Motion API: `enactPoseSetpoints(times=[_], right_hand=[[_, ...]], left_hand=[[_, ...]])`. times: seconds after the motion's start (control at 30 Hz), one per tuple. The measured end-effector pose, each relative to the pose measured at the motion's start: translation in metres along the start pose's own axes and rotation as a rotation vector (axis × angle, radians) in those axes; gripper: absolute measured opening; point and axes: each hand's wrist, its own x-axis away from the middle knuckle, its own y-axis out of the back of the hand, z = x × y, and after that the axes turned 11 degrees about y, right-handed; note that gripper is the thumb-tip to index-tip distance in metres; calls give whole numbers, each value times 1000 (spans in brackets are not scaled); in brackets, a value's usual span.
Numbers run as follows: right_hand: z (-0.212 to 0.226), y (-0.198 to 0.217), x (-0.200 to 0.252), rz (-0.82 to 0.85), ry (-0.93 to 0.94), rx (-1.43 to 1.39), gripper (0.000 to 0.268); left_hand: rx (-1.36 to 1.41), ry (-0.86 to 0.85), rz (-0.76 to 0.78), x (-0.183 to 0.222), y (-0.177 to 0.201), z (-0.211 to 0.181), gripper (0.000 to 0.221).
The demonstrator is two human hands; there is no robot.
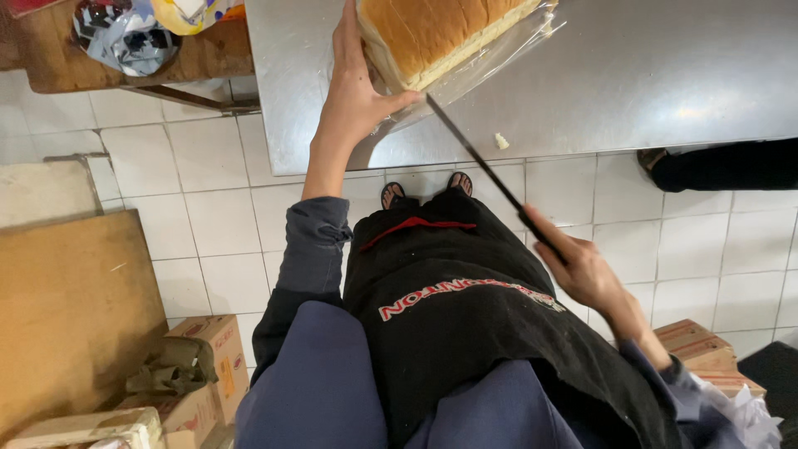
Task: The person slices a loaf of bread into pieces using a knife and then places the sliced loaf into a clear plastic bag.
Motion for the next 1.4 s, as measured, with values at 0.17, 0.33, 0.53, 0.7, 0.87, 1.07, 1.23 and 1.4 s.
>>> enactPoseSetpoints(times=[0.17,0.33,0.53,0.7,0.87,1.07,1.23,1.4], right_hand=[[-52,56,14,-343,-155,197,51],[-138,117,-61,-671,304,603,43],[-208,149,-107,-675,439,570,43],[-165,179,-119,-588,538,496,43],[-77,188,-173,-501,752,262,36],[-66,138,-258,21,845,-378,45],[-46,121,-263,60,866,-456,65],[-30,128,-287,-95,595,-1171,68]], left_hand=[[286,44,-9,18,4,-8,97],[836,47,-148,15,-20,-3,77],[1000,209,-347,8,-52,-11,88],[1022,188,-475,0,-72,-12,81],[973,150,-578,-8,-80,-19,82],[991,122,-597,-15,-91,-23,82],[739,316,-411,-13,-88,-73,89],[-124,191,-339,-18,-49,-175,88]])
